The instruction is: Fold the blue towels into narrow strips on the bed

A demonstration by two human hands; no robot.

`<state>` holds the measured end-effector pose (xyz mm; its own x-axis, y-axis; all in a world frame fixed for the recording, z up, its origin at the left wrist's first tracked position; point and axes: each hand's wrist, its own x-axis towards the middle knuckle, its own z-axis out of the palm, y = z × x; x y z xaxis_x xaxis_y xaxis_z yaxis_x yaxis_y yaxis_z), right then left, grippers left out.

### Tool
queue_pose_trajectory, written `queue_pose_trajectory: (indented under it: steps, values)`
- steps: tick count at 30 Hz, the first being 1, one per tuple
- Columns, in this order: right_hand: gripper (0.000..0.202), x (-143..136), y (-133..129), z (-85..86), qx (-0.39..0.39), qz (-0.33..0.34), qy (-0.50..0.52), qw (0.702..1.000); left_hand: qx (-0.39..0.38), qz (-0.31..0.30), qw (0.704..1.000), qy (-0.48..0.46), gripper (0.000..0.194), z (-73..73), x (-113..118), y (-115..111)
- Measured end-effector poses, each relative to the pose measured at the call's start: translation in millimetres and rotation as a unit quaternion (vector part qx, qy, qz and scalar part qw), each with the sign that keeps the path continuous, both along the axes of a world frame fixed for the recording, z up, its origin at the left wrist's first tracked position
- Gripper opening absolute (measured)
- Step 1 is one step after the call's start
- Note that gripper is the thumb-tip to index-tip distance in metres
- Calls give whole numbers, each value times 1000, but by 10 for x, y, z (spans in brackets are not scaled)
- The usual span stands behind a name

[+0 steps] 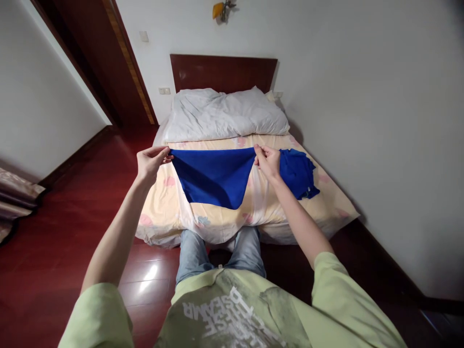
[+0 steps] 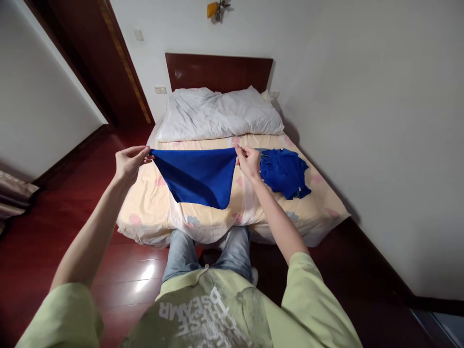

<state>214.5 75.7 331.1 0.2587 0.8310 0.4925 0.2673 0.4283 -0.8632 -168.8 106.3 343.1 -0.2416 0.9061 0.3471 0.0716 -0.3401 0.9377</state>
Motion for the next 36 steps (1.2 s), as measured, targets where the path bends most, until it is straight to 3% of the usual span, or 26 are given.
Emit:
queue_pose_trajectory:
  steps: [5, 12, 16, 23, 27, 29, 32, 36]
  values:
    - [64, 74, -283, 28, -92, 69, 39, 993, -51, -31, 998, 3, 48, -62, -97, -424]
    - [59, 373, -1145, 17, -275, 122, 79, 950, -211, -119, 969, 49, 44, -147, -163, -1324]
    - [59, 461, -1301, -24, -332, 121, 86, 932, -249, -146, 956, 45, 42, -243, -119, -1475]
    - [62, 466, -836, -407, -356, 110, 112, 921, -266, -172, 948, 25, 48, -655, -14, -1171]
    - [59, 403, -339, -530, -350, 114, 109, 923, -241, -168, 956, 10, 56, -752, 95, -761]
    - [54, 380, -42, -471, -317, 97, 109, 937, -189, -144, 971, -1, 59, -665, 159, -448]
    - [51, 386, 351, -259, -216, 69, 94, 969, -74, -87, 993, -6, 59, -384, 247, 22]
    - [51, 452, 576, 0, -78, 57, 69, 993, 59, -30, 998, 5, 54, -28, 313, 325]
